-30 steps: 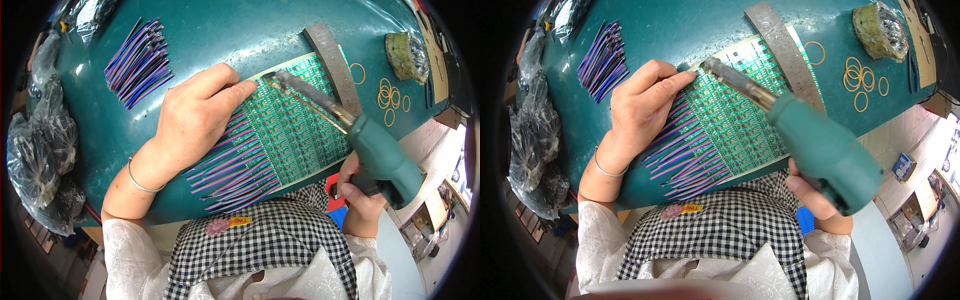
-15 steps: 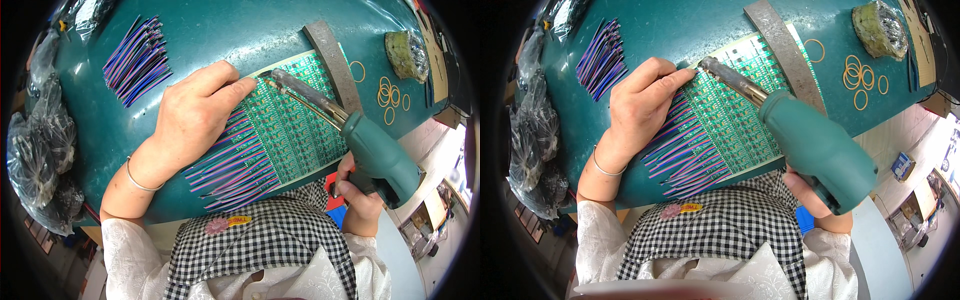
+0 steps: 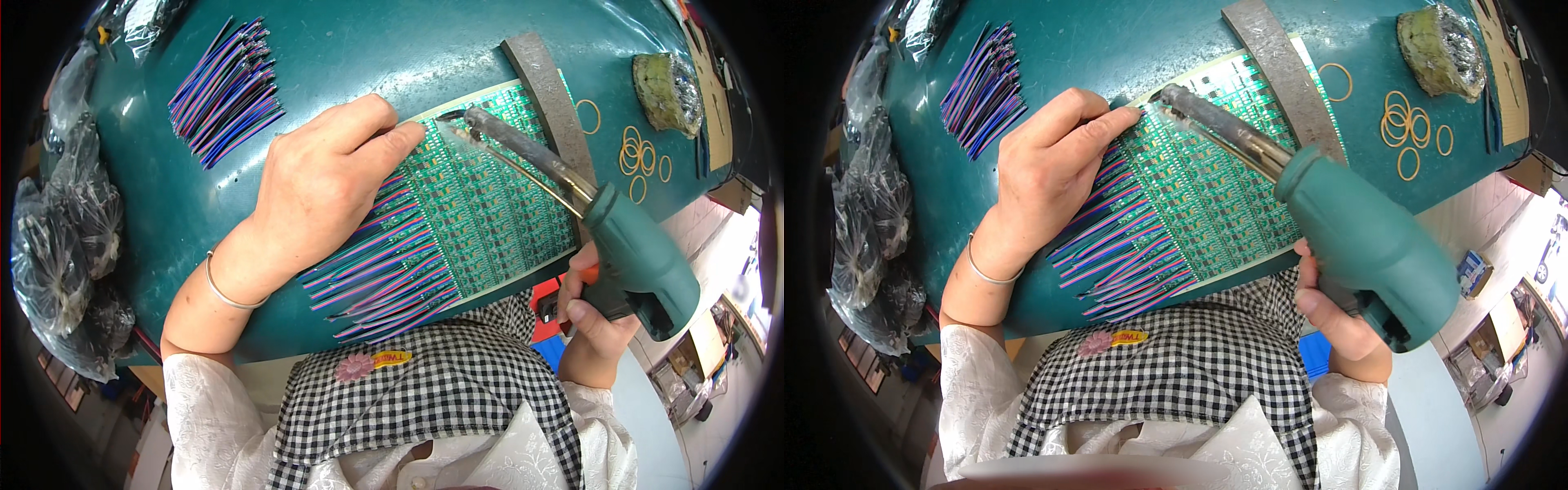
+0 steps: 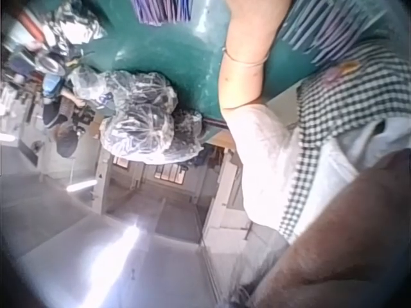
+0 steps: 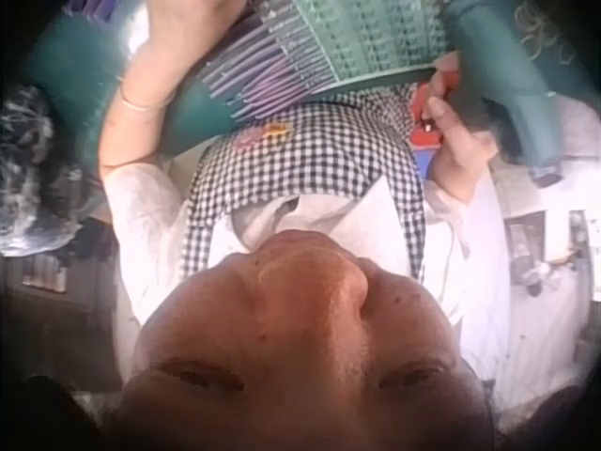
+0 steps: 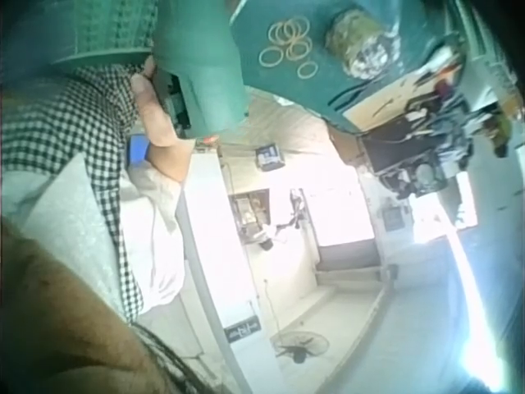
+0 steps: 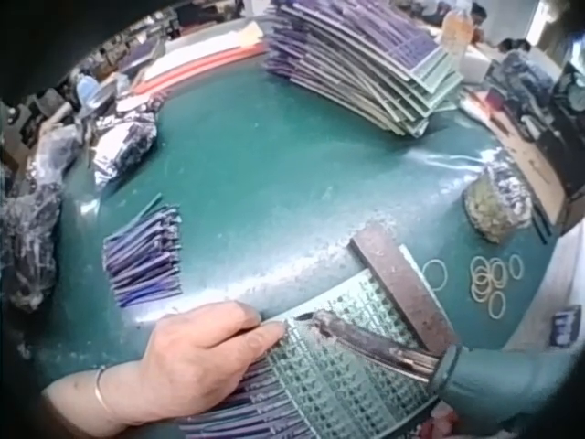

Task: The person solders wires onto a grid of small LED circuit boards using a soldering iron.

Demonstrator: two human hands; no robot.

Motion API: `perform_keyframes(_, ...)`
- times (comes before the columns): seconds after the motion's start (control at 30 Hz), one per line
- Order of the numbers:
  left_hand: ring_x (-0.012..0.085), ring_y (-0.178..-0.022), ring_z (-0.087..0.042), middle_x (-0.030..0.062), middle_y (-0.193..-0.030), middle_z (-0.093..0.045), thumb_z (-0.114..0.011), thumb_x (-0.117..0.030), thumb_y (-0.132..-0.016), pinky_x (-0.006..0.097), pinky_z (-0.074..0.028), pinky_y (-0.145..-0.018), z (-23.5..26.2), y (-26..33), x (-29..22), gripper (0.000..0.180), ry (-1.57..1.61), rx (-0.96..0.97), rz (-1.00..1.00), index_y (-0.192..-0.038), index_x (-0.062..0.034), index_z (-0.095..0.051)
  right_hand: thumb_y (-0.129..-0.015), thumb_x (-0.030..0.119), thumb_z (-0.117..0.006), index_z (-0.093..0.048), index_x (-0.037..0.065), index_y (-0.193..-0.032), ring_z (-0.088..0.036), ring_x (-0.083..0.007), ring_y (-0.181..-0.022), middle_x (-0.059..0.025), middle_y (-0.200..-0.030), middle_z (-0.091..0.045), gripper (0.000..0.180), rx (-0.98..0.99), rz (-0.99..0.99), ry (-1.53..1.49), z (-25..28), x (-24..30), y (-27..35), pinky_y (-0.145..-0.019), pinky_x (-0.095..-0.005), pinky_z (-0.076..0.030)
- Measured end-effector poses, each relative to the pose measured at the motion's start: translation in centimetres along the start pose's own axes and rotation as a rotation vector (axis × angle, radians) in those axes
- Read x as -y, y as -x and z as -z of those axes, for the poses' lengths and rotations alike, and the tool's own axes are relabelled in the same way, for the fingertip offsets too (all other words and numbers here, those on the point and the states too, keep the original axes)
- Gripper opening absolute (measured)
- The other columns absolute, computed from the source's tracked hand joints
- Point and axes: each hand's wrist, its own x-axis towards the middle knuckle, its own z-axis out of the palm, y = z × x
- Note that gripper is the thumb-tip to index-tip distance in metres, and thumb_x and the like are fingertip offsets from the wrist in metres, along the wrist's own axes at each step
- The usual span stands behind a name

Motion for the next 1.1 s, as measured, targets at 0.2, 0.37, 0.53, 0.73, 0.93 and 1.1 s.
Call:
perform_keyframes(0.2, 0.0197, -0.067, -0.062, 0.0041, -0.079, -0.056, -0.07, -0.008, -0.076, 0.032, -0.05, -0.052, 0.1, 0.0, -0.1, 0.02, -0.012, 0.003, -0.006, -0.096, -0.0052, -0.071, -0.07, 0.013, -0.082, -0.051, -0.01, -0.114, -0.051, -0.0153, -0.048, -0.0099, -0.07, -0.053, 0.059, 0.042, -0.017, 0.055, 0.3, -0.4, 0.2, -0.042, -0.025, -0.042)
perform_keyframes(0.37, 0.0191, -0.068, -0.063, 0.0065, -0.085, -0.062, -0.071, 0.006, -0.075, 0.029, -0.051, -0.056, 0.4, 0.0, -0.3, 0.028, -0.006, 0.04, 0.01, -0.102, -0.0034, -0.074, -0.07, 0.013, -0.079, -0.052, -0.007, -0.104, -0.051, -0.0157, -0.048, -0.009, -0.07, -0.052, 0.048, 0.14, 0.003, 0.163, 0.3, -0.3, -0.5, -0.043, -0.0245, -0.041)
perform_keyframes(0.53, 0.0193, -0.067, -0.063, 0.0063, -0.084, -0.061, -0.071, 0.006, -0.076, 0.029, -0.051, -0.056, 0.3, -0.1, -0.4, 0.028, -0.019, 0.048, 0.009, -0.102, -0.0034, -0.073, -0.071, 0.011, -0.076, -0.052, -0.006, -0.101, -0.051, -0.0155, -0.048, -0.009, -0.07, -0.051, 0.042, 0.17, 0.059, 0.197, 0.4, -0.7, -0.7, -0.043, -0.0246, -0.041)
perform_keyframes(0.73, 0.0201, -0.067, -0.061, 0.0042, -0.078, -0.054, -0.067, -0.007, -0.074, 0.033, -0.05, -0.051, -0.1, 0.0, -0.2, 0.025, -0.037, -0.002, -0.022, -0.099, -0.0052, -0.069, -0.073, 0.009, -0.074, -0.048, -0.012, -0.112, -0.05, -0.0151, -0.046, -0.0105, -0.069, -0.051, 0.051, 0.134, -0.004, -0.017, 0.8, 1.1, -1.2, -0.041, -0.0251, -0.042)
perform_keyframes(0.93, 0.0211, -0.068, -0.062, 0.0042, -0.08, -0.055, -0.066, -0.005, -0.073, 0.033, -0.051, -0.054, -0.4, -0.9, -0.6, 0.026, -0.038, 0.015, -0.043, -0.098, -0.0057, -0.069, -0.07, 0.007, -0.075, -0.044, -0.018, -0.124, -0.049, -0.0155, -0.044, -0.0141, -0.072, -0.054, 0.067, 0.037, 0.137, -0.158, 3.2, 2.0, -1.3, -0.037, -0.0263, -0.043)
perform_keyframes(1.1, 0.0221, -0.07, -0.063, 0.0057, -0.083, -0.059, -0.068, 0.002, -0.071, 0.034, -0.052, -0.057, 0.0, -1.0, -1.4, 0.03, -0.05, 0.002, -0.041, -0.1, -0.0051, -0.07, -0.081, 0.01, -0.063, -0.04, -0.014, -0.133, -0.05, -0.0153, -0.047, -0.0106, -0.073, -0.049, 0.062, -0.032, 0.408, -0.267, 7.5, 3.0, -3.1, -0.036, -0.0264, -0.042)
